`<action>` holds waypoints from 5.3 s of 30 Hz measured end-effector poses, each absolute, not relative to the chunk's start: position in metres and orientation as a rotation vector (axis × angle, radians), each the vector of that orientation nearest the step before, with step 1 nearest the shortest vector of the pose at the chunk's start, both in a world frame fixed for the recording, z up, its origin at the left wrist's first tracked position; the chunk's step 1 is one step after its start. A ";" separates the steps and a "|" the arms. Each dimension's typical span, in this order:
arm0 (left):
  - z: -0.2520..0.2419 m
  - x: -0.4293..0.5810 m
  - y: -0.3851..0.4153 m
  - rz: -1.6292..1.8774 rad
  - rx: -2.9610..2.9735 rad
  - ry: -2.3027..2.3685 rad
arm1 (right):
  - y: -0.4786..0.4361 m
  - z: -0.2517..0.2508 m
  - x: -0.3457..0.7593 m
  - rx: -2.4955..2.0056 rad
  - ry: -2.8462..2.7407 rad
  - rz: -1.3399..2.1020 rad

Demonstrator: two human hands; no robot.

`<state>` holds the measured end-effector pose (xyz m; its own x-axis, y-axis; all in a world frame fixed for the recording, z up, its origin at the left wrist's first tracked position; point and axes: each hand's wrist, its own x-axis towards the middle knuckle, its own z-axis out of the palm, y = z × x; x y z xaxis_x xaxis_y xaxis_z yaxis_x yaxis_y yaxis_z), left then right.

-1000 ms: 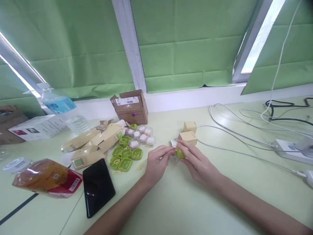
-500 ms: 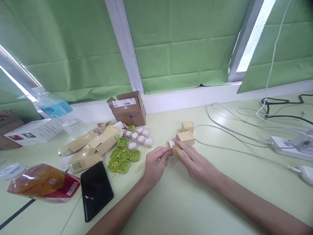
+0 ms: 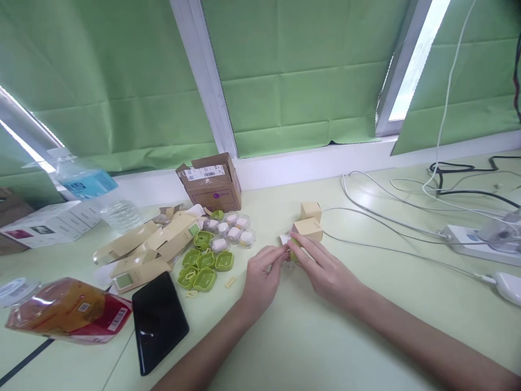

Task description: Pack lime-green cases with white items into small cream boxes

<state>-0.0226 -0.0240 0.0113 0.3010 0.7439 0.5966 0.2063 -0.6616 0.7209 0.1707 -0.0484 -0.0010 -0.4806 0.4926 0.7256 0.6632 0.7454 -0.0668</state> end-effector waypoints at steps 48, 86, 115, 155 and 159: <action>0.017 -0.013 -0.030 1.261 1.679 0.817 | -0.053 0.008 0.163 -0.830 -1.974 -0.147; 0.071 -0.097 -0.039 0.456 2.276 1.836 | -0.052 0.003 0.163 -1.276 -1.973 0.266; 0.020 -0.089 0.010 0.775 3.015 1.348 | -0.010 0.000 0.199 -1.290 -2.144 -0.041; 0.014 -0.043 -0.040 1.113 2.085 0.808 | -0.042 0.019 0.198 -0.915 -2.290 0.172; 0.019 -0.046 -0.043 1.017 2.411 0.704 | -0.044 0.023 0.197 -0.855 -2.347 0.372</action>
